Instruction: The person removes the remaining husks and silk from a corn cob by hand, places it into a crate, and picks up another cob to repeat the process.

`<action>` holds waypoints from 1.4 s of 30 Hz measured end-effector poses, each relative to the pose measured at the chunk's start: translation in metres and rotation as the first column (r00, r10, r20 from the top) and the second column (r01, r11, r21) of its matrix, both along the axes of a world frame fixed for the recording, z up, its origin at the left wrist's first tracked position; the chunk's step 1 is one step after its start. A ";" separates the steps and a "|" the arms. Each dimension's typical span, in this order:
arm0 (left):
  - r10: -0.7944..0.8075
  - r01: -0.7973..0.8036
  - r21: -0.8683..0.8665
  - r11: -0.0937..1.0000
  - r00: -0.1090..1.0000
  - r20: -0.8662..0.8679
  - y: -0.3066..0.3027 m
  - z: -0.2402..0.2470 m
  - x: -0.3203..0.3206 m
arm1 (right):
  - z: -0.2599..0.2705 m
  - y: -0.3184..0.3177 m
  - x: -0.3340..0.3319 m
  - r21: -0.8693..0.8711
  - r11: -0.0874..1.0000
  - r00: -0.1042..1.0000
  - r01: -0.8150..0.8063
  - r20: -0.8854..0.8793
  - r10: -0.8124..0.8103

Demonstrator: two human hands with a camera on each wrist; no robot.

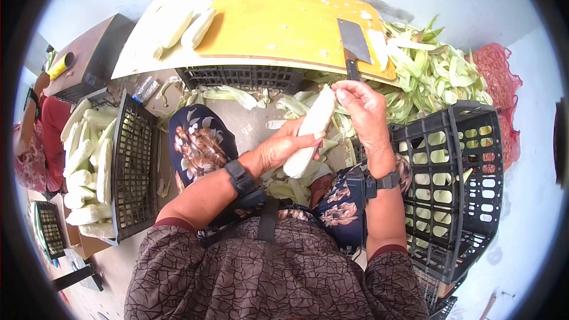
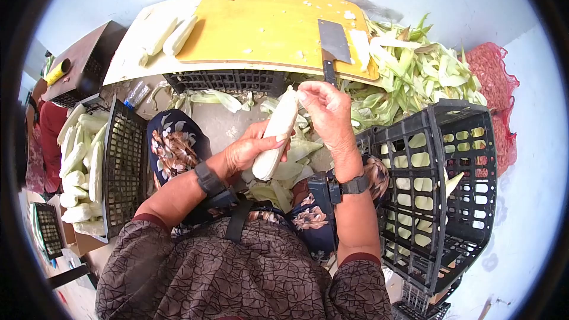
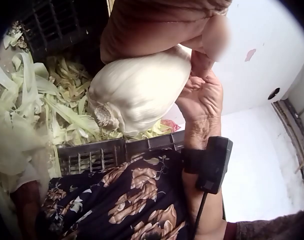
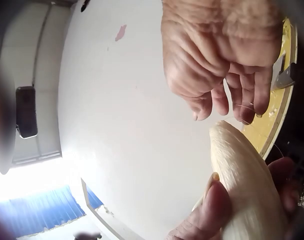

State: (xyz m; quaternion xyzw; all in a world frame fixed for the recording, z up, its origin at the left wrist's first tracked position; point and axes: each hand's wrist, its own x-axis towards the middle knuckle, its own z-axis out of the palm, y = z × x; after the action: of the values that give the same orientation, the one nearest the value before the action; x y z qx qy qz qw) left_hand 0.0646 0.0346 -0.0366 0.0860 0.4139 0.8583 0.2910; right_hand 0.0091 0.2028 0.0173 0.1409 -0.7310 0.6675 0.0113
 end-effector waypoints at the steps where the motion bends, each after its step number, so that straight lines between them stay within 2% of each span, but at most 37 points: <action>1: 0.002 -0.002 0.007 1.000 1.000 0.002 0.000 0.001 0.000 | -0.001 -0.001 0.000 0.000 1.000 1.000 -0.001 0.000 0.001; 7: -0.021 0.020 0.010 1.000 1.000 0.021 0.001 -0.005 0.000 | -0.009 -0.011 0.003 0.044 0.995 0.992 0.090 -0.097 -0.085; 10: -0.025 0.025 -0.009 1.000 1.000 0.004 0.003 -0.006 0.000 | -0.007 -0.013 0.001 0.256 0.924 0.890 0.283 -0.429 -0.154; 11: -0.030 0.030 -0.011 0.999 0.999 0.010 0.003 -0.006 -0.001 | -0.008 -0.012 0.000 0.255 0.925 0.889 0.280 -0.433 -0.150; 13: -0.027 0.027 -0.004 1.000 1.000 0.001 0.002 -0.005 -0.001 | -0.013 -0.009 -0.002 0.334 0.857 0.836 0.391 -0.518 -0.180; 14: -0.023 0.023 -0.013 1.000 1.000 0.000 0.001 -0.007 -0.001 | -0.013 -0.007 -0.003 0.335 0.857 0.837 0.392 -0.517 -0.180; 16: -0.029 0.029 -0.018 0.999 1.000 0.002 0.001 -0.007 -0.001 | -0.009 -0.003 -0.006 0.168 0.914 0.893 0.369 -0.336 -0.299; 17: -0.020 0.020 -0.020 1.000 1.000 0.009 0.001 -0.005 -0.001 | -0.006 0.000 -0.007 0.171 0.911 0.892 0.374 -0.336 -0.303; 19: -0.015 0.016 -0.019 1.000 1.000 0.018 0.000 -0.002 0.000 | 0.000 0.006 -0.008 -0.029 0.933 0.929 0.358 -0.093 -0.359; 20: -0.009 0.009 -0.032 0.999 1.000 -0.001 0.000 -0.002 0.001 | 0.004 0.008 -0.007 -0.021 0.933 0.934 0.358 -0.008 -0.358; 21: -0.003 0.002 -0.046 0.999 1.000 -0.019 0.000 -0.001 0.001 | 0.007 0.008 -0.005 -0.020 0.932 0.933 0.361 -0.006 -0.361; 23: 0.009 -0.012 -0.082 0.997 0.999 -0.046 0.001 0.001 0.002 | 0.012 0.007 -0.002 0.024 0.970 0.966 0.240 0.090 -0.242; 28: 0.017 -0.036 -0.190 0.981 0.995 -0.101 0.002 0.010 0.003 | 0.008 0.002 0.001 0.060 0.998 0.998 0.034 0.049 -0.037; 31: 0.012 -0.054 -0.277 0.959 0.988 -0.151 0.002 0.013 0.003 | 0.005 0.000 0.001 0.015 1.000 0.999 -0.008 0.052 0.007; 38: -0.015 -0.076 -0.405 0.911 0.976 -0.217 0.003 0.008 0.001 | -0.002 -0.006 0.003 0.102 0.993 0.998 0.054 0.011 -0.055; 39: -0.028 -0.078 -0.438 0.896 0.973 -0.231 0.003 0.007 0.001 | -0.005 -0.006 0.001 0.120 0.989 0.995 0.091 -0.047 -0.086; 40: -0.029 -0.077 -0.438 0.896 0.973 -0.230 0.003 0.005 0.000 | -0.006 -0.005 0.000 0.135 0.982 0.988 0.129 -0.105 -0.115; 42: -0.044 -0.070 -0.410 0.909 0.964 -0.261 0.005 0.002 0.000 | -0.005 -0.005 0.000 0.131 0.978 0.982 0.165 -0.113 -0.150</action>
State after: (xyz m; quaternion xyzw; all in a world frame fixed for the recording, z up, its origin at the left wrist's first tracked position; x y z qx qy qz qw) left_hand 0.0647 0.0393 -0.0349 0.1330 0.6227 0.7331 0.2390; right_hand 0.0094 0.1980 0.0120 0.1170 -0.7833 0.6037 0.0917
